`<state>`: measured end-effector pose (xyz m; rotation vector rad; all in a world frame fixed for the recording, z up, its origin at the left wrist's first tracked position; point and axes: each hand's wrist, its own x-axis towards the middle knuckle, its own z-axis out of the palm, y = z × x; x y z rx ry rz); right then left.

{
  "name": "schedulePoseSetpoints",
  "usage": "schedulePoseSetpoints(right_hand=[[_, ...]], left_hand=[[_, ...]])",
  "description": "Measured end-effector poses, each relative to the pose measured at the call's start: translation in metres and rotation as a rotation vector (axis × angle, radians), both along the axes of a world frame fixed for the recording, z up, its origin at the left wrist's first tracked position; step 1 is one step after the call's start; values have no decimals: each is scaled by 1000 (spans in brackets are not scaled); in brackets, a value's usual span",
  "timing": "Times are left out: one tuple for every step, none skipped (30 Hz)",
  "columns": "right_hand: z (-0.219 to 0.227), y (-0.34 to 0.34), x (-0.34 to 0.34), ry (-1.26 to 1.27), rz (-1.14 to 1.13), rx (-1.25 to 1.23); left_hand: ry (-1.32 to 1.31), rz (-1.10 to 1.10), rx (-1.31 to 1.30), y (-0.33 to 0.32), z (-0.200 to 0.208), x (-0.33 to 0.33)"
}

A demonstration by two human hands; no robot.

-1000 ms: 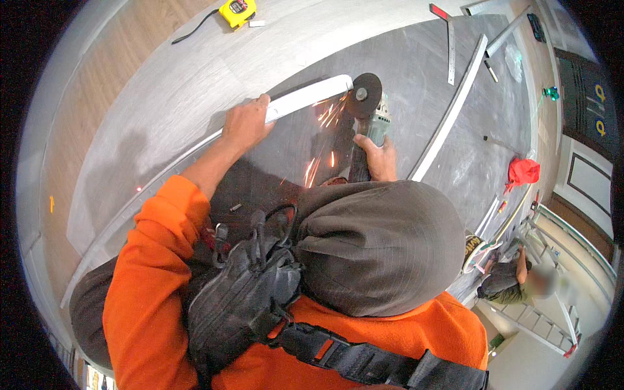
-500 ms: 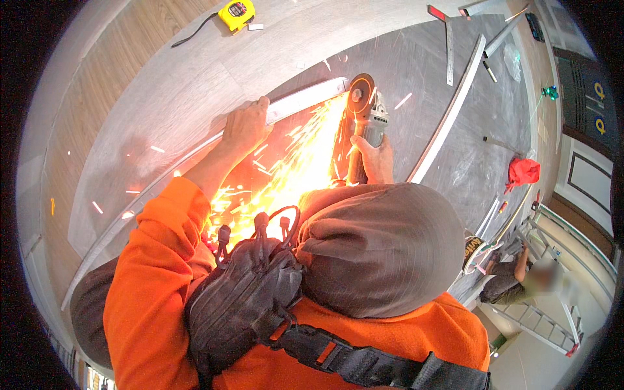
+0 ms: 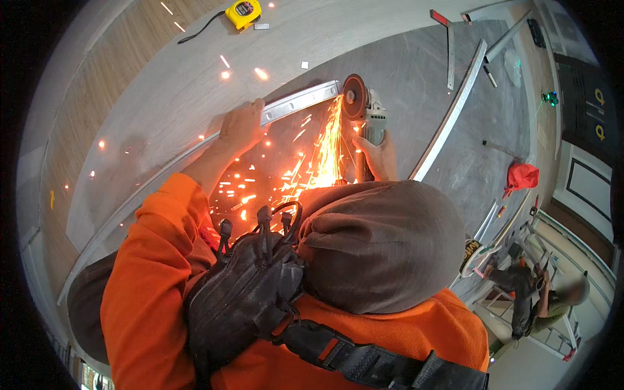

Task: The person kneels on the floor and uses an angle grinder to cut several long, white metal strips. They hold the strips in place with one hand while operating the tool with the other, generating sparks as they cut through the material.

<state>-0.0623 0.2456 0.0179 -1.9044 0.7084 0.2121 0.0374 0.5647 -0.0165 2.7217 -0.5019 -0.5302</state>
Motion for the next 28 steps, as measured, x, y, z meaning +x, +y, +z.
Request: schedulePoseSetpoints(right_hand=[[-1,-3,0,-15,26,-23],[-1,-6,0,-8,30,-16],[0,-8,1,-1,35,-8],[2,-10,2,5,41,-1],[4,-13,5,26,81,-59],[7,-16,9,50,122,-123],[10,-19,10,74,163,-188],[13,-21,9,81,159,-218],[15,-21,12,80,165,-231],[16,-21,14,79,171,-244],[19,-19,16,78,182,-224],[24,-20,15,80,185,-214],[27,-21,17,83,187,-203],[26,-24,21,86,219,-227],[25,-25,24,93,247,-247],[24,-25,26,100,275,-267],[25,-26,28,125,265,-237],[33,-21,30,149,250,-208],[36,-19,32,174,234,-178],[32,-20,30,147,244,-167],[29,-24,29,119,252,-163],[27,-28,29,91,259,-160],[27,-32,30,100,282,-192],[27,-34,30,111,308,-221],[26,-35,30,121,334,-249],[26,-34,28,95,298,-224],[25,-33,24,71,262,-204],[25,-33,18,46,226,-184]], left_hand=[[-15,7,-1,1,-1,-1],[-3,7,-6,1,-1,-2],[8,7,-9,2,0,-3],[19,7,-13,3,1,-3],[44,15,-9,4,3,-2],[70,23,-10,5,5,-3],[96,32,-13,6,7,-3],[76,22,-55,7,8,-4],[49,23,-80,12,13,-4],[22,25,-105,16,16,-4],[38,40,-89,19,19,-4],[57,48,-84,16,19,-4],[76,55,-78,14,18,-3],[72,63,-86,14,17,-3],[72,68,-92,15,15,-4],[72,72,-96,15,12,-6],[56,74,-100,16,8,-9],[40,71,-104,16,6,-12],[23,67,-108,18,4,-14],[26,64,-92,19,3,-15],[27,60,-83,17,5,-15],[28,54,-74,15,7,-13],[22,35,-48,15,8,-10],[18,19,-17,15,10,-10],[14,3,14,16,12,-9],[24,-4,55,16,15,-8],[34,-12,91,15,19,-6],[44,-19,126,12,23,-5]])
